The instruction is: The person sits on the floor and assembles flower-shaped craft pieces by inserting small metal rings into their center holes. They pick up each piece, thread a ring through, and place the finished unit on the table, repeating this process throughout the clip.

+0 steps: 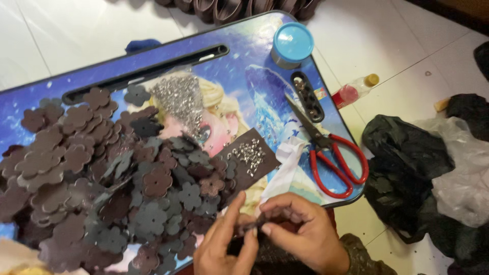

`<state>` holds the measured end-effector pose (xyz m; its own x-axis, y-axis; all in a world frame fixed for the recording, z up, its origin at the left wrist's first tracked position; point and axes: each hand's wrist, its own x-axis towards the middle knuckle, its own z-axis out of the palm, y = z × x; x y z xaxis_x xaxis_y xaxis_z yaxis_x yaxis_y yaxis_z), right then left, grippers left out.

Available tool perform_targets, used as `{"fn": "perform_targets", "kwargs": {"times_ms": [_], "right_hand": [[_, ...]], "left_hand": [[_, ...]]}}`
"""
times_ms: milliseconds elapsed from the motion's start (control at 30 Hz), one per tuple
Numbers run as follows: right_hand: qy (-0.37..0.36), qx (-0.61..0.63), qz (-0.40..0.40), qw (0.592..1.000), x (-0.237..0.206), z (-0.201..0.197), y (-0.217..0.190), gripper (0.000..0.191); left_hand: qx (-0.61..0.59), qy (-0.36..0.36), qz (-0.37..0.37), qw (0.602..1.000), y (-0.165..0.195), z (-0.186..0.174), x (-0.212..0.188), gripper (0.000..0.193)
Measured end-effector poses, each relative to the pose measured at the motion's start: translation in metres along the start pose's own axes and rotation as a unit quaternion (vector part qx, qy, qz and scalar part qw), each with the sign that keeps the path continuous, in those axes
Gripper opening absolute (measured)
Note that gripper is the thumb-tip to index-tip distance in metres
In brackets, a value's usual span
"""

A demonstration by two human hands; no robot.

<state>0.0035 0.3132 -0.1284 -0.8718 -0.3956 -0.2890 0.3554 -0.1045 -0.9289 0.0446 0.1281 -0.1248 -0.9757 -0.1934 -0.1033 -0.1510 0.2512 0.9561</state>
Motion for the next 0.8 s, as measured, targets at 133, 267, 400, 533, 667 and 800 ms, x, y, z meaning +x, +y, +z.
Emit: {"fn": "perform_targets", "kwargs": {"times_ms": [133,267,400,533,667,800], "right_hand": [[-0.001,-0.07,-0.029,0.997,0.001,-0.001,0.007,0.037],[-0.007,-0.12,-0.061,0.991,0.004,-0.006,0.009,0.039],[-0.014,-0.164,-0.056,0.985,0.007,-0.005,0.001,0.037],[-0.04,-0.216,-0.05,0.974,0.014,-0.004,-0.025,0.037],[0.012,-0.342,-0.157,0.926,0.04,-0.025,-0.074,0.04],[0.075,-0.392,-0.113,0.91,0.111,-0.048,-0.119,0.028]], "left_hand": [[0.024,-0.028,0.045,0.998,-0.02,0.007,-0.005,0.06],[0.046,-0.023,0.057,0.997,-0.038,0.017,-0.007,0.063],[0.05,-0.041,0.044,0.997,-0.051,0.022,-0.006,0.059],[0.028,-0.018,0.102,0.994,-0.057,0.021,-0.006,0.058],[0.168,0.072,0.313,0.932,-0.058,0.015,0.009,0.054],[0.249,0.106,0.442,0.855,-0.061,-0.002,0.026,0.037]]}}
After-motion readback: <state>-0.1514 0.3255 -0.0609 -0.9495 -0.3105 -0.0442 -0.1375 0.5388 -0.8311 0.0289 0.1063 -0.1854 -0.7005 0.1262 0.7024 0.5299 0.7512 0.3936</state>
